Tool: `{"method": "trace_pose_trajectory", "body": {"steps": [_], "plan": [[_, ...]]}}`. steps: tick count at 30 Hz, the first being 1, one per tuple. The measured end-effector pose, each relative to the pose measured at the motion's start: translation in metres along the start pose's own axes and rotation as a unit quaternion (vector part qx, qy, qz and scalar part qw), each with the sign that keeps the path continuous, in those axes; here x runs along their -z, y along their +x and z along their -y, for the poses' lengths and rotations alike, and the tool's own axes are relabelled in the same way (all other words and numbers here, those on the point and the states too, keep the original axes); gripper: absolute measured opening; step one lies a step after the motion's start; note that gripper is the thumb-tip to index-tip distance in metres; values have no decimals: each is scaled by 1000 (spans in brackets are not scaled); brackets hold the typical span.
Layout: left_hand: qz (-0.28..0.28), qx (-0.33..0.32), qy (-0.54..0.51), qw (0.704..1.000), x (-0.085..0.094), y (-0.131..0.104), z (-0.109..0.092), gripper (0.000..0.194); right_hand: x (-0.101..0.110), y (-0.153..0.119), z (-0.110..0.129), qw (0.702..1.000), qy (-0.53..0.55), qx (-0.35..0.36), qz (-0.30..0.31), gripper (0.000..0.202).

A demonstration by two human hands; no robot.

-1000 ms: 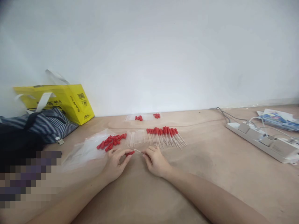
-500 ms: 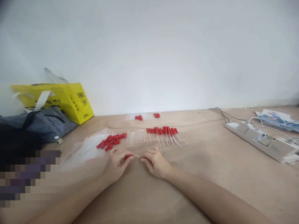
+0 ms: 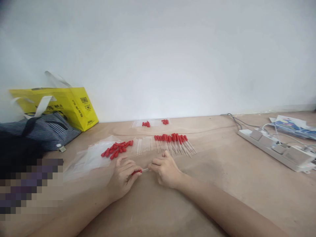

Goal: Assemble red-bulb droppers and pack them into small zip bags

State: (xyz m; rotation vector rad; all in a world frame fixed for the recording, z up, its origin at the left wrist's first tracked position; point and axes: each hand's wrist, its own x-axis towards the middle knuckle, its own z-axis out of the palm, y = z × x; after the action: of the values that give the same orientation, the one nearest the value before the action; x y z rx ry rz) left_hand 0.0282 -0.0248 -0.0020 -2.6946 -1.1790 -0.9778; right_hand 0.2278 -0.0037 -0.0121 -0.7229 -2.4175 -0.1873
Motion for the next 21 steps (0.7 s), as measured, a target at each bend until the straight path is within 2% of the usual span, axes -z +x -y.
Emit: {"method": "trace_pose_trajectory", "body": {"steps": [7,15,21], "plan": [[0,-9,22,1000,-2,-1,-1,17,-3,1,3,999,22,-23,14,22],[-5,-5,21,1000,-4,-2,-2,18,-8,5,18,987,113,-112,23,18],[5,9,7,1000,-5,1,2,18,-8,8,15,972,173,-147,52,19]]}}
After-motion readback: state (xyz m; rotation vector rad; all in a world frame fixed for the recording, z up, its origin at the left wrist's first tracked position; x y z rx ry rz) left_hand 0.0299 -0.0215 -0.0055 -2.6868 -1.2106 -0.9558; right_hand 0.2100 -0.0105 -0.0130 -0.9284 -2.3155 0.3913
